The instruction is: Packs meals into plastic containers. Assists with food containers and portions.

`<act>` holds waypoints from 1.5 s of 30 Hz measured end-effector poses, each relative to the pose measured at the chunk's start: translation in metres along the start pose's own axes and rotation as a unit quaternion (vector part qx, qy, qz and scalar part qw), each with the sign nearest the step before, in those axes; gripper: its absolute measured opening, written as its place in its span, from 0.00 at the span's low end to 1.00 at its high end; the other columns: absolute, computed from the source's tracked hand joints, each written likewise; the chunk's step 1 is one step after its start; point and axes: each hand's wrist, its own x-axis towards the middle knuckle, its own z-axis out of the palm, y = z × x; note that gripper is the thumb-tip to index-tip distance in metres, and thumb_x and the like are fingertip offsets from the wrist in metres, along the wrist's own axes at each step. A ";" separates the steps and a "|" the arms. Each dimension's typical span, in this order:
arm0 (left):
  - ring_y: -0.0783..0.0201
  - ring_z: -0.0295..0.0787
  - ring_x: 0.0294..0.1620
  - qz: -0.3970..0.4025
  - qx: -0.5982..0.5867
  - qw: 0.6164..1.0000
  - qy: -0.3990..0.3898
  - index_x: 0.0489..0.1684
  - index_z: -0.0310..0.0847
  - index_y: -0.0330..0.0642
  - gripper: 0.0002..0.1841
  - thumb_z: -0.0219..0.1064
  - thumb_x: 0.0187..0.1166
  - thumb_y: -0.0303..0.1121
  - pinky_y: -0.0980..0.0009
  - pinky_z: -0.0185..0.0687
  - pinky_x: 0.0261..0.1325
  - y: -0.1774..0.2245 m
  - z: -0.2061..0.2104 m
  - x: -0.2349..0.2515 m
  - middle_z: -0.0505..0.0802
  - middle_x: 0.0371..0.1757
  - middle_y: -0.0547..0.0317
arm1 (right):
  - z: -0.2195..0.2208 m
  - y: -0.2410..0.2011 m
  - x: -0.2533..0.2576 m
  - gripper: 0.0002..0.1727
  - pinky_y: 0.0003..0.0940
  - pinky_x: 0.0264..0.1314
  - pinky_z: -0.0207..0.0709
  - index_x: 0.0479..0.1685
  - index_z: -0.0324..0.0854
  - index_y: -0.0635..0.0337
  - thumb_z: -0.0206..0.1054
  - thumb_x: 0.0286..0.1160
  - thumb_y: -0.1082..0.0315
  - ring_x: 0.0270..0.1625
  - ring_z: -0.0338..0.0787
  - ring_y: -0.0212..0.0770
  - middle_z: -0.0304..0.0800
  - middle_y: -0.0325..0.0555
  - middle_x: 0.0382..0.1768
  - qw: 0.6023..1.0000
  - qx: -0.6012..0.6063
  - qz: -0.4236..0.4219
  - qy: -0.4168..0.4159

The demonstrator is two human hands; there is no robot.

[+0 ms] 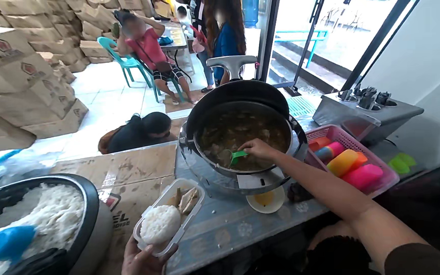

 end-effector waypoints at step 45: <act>0.67 0.94 0.46 -0.019 0.026 0.999 -0.017 0.84 0.45 0.49 0.33 0.49 0.73 0.28 0.69 0.94 0.33 -0.007 0.003 0.005 0.86 0.59 0.63 | 0.034 -0.004 -0.029 0.17 0.56 0.50 0.86 0.59 0.90 0.63 0.63 0.77 0.81 0.46 0.94 0.58 0.92 0.59 0.46 0.901 -0.265 -0.325 0.111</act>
